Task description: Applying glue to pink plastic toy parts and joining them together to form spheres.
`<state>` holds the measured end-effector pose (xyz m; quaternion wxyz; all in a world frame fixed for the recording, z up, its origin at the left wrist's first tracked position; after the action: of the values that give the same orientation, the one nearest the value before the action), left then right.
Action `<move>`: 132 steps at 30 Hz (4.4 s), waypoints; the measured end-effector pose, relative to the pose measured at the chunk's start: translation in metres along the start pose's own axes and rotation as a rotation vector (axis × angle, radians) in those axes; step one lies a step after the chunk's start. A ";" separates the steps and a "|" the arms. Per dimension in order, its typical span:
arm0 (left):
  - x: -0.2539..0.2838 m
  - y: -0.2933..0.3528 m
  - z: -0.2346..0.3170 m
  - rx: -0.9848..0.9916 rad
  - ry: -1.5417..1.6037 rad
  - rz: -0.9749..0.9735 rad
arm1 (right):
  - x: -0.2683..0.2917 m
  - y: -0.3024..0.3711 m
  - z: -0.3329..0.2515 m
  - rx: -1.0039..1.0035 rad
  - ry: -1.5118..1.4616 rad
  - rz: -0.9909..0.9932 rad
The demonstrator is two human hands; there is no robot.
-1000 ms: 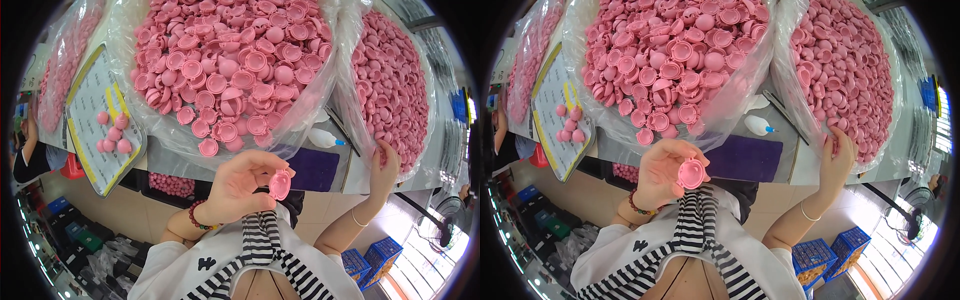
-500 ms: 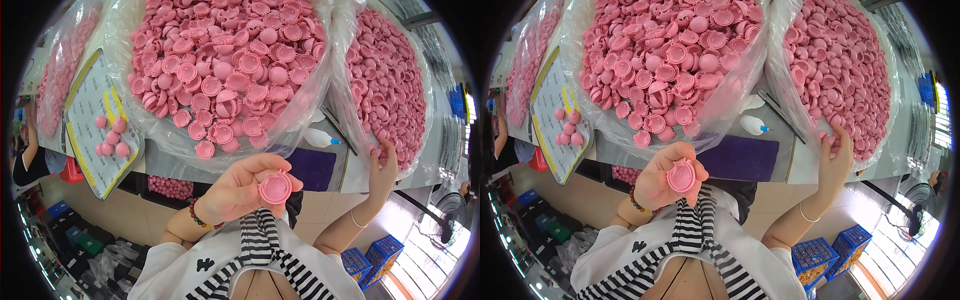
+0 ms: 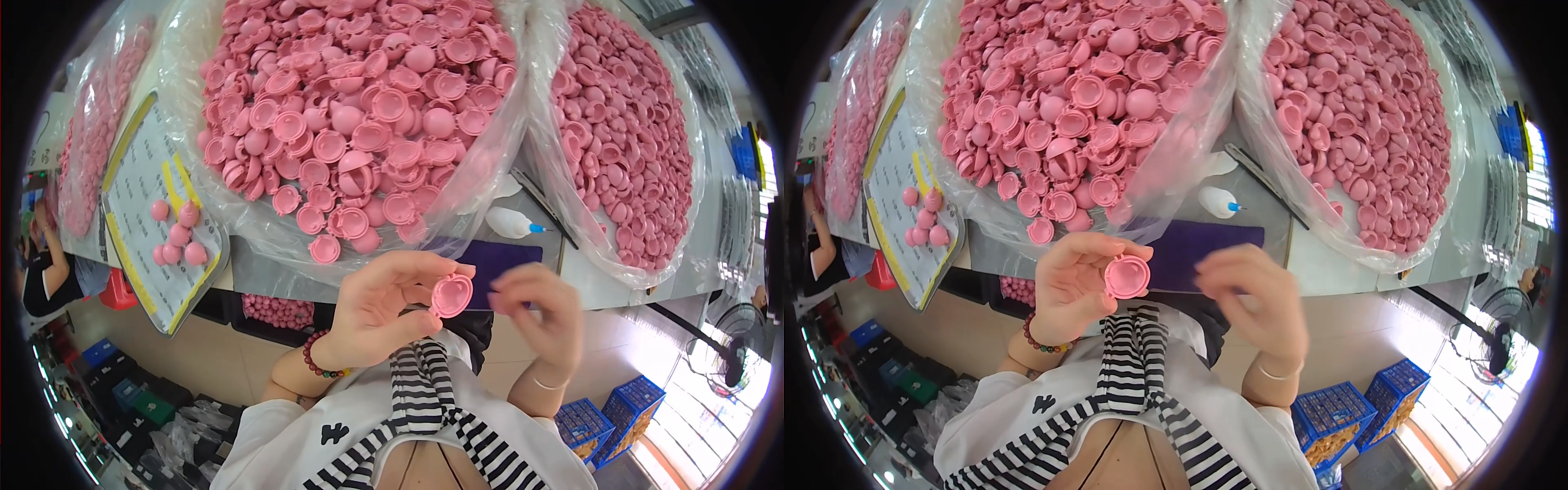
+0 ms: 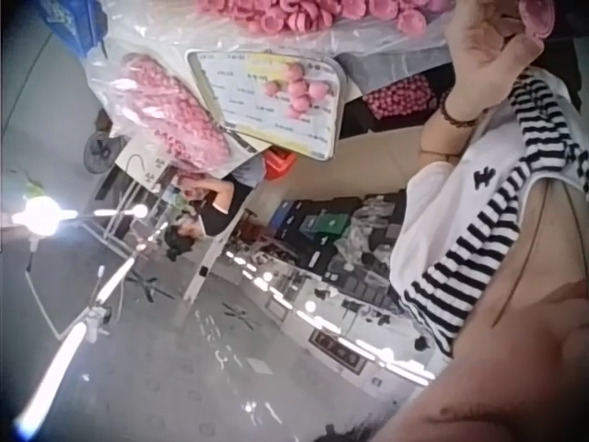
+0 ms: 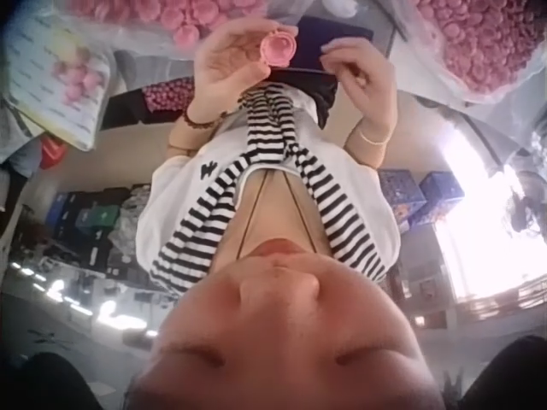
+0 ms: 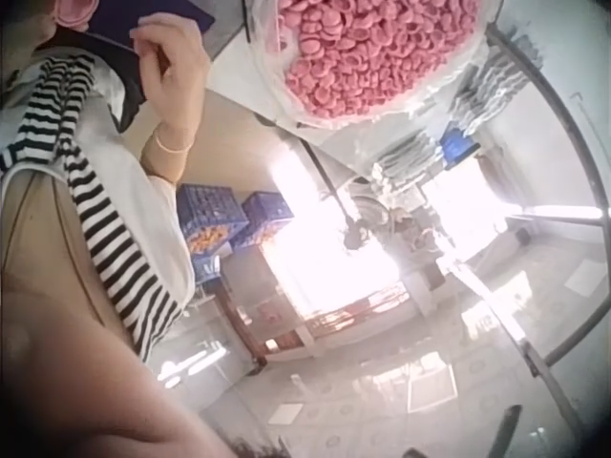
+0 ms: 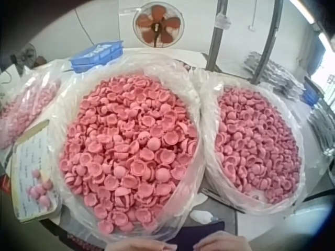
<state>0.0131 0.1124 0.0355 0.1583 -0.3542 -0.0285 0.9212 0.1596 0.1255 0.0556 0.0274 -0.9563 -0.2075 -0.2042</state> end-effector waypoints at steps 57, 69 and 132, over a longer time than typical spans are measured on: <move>-0.015 -0.003 -0.009 0.065 0.166 -0.129 | 0.026 -0.016 0.013 -0.041 0.302 0.540; 0.000 0.006 0.023 0.025 -0.123 -0.077 | 0.038 0.014 0.016 0.081 -0.069 0.673; -0.011 0.003 -0.002 -0.035 -0.095 -0.013 | 0.017 0.026 -0.065 0.546 -0.185 0.497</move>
<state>0.0215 0.1062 0.0410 0.1563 -0.3126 -0.0541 0.9354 0.1590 0.0994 0.1230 0.3112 -0.9493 -0.0177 -0.0413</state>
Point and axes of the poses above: each hand's wrist, its own y-axis away from the middle knuckle, its own x-axis out of the back of the hand, z = x × y, the point moved 10 cm from there along -y, towards the middle knuckle, and after that the axes turned 4 degrees about -x, right-handed, at the moved point
